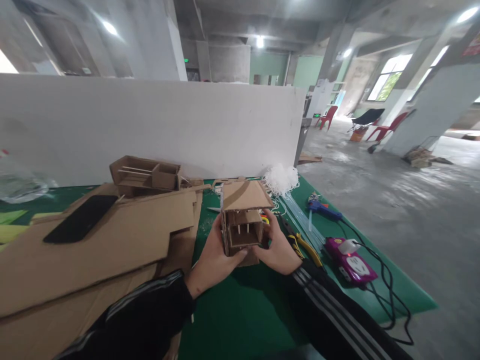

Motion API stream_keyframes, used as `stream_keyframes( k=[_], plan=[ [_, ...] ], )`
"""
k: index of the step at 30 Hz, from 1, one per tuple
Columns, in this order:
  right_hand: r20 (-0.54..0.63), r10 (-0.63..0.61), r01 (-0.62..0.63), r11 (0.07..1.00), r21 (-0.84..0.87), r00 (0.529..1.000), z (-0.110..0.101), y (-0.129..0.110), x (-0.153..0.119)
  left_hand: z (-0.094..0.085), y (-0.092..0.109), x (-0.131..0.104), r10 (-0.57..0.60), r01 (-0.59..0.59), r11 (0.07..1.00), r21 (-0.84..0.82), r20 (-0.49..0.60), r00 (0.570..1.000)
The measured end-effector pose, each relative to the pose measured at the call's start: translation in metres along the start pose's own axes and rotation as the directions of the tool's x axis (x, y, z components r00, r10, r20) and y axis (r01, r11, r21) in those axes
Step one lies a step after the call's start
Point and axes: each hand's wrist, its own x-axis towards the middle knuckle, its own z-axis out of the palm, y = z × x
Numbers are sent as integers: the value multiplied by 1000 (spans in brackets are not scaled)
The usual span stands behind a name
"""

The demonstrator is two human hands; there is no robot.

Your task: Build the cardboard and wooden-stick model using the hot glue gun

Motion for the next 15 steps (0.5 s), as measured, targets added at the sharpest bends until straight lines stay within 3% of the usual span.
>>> stream_keyframes(
  k=[6,15],
  plan=[
    [-23,-19,19,1000,-5,1000,0,-2,0,-2,-8,-1,6,6,991,-136,85,996],
    [-8,3,-3,999,-55,1000,-2,-4,0,-4,-17,-6,33,-33,999,17,15,999]
  ],
)
